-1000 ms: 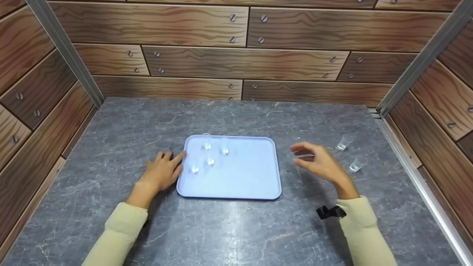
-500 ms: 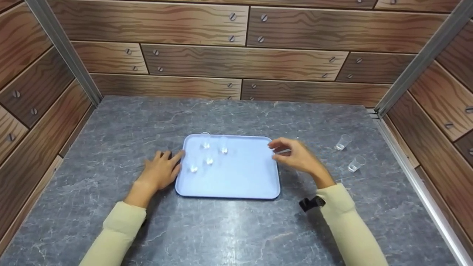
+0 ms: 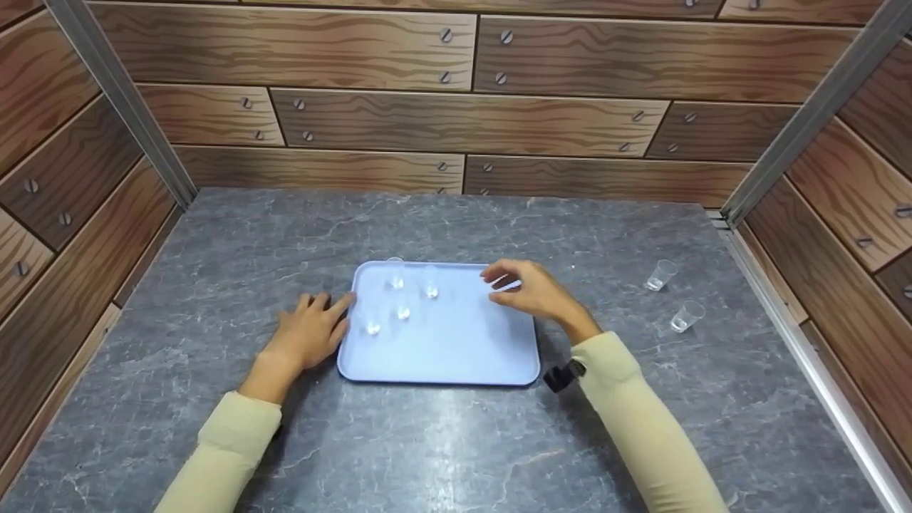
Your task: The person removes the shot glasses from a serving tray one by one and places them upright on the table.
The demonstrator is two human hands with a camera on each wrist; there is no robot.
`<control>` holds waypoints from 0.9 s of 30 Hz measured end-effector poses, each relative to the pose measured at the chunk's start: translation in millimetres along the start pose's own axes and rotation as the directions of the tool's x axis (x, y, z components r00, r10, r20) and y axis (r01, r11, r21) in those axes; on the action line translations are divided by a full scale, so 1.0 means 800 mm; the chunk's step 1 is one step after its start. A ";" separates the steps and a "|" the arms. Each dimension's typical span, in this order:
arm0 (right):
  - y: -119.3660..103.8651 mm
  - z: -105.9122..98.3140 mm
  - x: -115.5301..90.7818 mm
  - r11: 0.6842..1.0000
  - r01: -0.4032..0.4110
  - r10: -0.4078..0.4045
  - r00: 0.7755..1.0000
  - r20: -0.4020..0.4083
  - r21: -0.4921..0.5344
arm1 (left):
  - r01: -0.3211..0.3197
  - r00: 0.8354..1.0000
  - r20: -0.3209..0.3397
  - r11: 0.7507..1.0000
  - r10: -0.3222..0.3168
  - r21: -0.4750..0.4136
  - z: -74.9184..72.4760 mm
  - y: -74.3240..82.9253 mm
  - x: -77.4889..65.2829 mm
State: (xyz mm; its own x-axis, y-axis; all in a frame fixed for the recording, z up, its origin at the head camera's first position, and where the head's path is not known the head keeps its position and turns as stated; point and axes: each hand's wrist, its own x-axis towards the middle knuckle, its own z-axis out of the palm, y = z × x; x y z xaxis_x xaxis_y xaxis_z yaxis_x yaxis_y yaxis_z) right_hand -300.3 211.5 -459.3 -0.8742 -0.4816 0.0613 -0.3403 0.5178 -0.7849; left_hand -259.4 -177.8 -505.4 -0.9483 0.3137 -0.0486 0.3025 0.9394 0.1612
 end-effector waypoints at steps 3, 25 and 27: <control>-0.001 0.006 0.013 1.000 -0.002 0.002 1.000 0.015 0.022 | -0.004 1.000 -0.006 1.000 0.004 0.004 0.001 0.000 0.001; -0.011 0.047 0.070 0.996 -0.046 0.053 0.994 0.097 -0.071 | -0.002 1.000 0.000 1.000 0.002 0.012 0.001 -0.001 0.000; -0.012 0.051 0.074 0.995 -0.067 0.074 0.993 0.094 -0.072 | 0.001 1.000 0.004 1.000 -0.001 0.007 0.001 -0.001 0.000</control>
State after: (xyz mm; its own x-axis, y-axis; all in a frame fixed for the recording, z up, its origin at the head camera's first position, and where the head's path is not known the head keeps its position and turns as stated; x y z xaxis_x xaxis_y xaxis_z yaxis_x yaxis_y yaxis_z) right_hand -334.7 149.4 -473.0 -0.8607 -0.5062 -0.0551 -0.3044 0.5984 -0.7411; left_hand -259.5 -178.5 -506.4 -0.9483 0.3131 -0.0526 0.3021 0.9408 0.1538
